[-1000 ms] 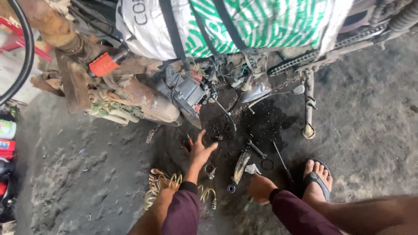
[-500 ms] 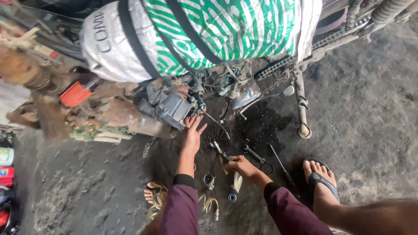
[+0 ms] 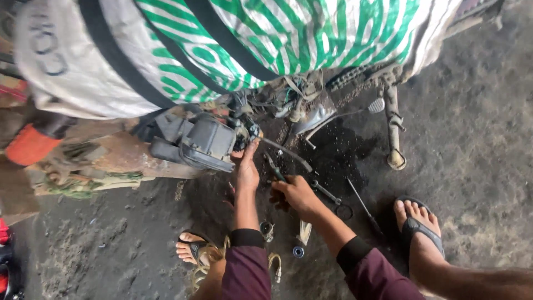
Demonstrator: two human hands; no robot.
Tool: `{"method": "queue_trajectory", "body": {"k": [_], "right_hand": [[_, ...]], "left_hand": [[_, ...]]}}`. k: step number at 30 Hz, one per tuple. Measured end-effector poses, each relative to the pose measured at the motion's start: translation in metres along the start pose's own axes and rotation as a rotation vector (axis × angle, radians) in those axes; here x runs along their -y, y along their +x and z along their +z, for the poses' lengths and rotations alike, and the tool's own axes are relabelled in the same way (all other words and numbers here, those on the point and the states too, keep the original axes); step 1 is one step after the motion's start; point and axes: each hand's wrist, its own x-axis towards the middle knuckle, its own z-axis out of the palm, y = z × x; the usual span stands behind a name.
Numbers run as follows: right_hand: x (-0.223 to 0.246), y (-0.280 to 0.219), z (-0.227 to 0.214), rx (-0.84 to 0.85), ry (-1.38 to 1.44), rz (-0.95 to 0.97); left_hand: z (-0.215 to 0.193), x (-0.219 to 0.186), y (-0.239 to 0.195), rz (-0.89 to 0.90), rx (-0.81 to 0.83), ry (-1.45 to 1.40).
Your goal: Disassembling a motorcycle carburetor by removing hoses and clips using pliers and other hand tools.
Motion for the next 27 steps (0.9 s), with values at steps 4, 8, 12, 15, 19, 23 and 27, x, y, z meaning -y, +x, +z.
{"method": "queue_trajectory", "body": {"k": [4,8,12,15,19,23,27], "right_hand": [[0.007,0.001,-0.004,-0.024,0.011,0.020],[0.018,-0.009,-0.010,-0.016,0.102,0.053],[0.013,-0.001,-0.024,0.011,0.194,0.001],[0.029,-0.014,-0.023,0.031,0.213,-0.009],[0.038,-0.021,-0.022,0.063,0.267,-0.009],[0.040,-0.015,-0.024,0.115,0.266,-0.032],[0.038,-0.004,-0.026,0.127,0.276,-0.044]], "left_hand": [[0.030,-0.006,-0.003,0.033,-0.205,-0.074],[0.028,0.005,0.003,0.109,-0.269,-0.150],[0.048,-0.021,-0.021,0.151,-0.098,-0.111],[0.039,-0.011,-0.010,0.162,-0.081,-0.191],[0.029,0.006,0.003,0.193,-0.084,-0.239],[0.024,0.015,0.009,0.215,-0.116,-0.285],[0.030,0.003,-0.004,0.224,-0.080,-0.268]]}}
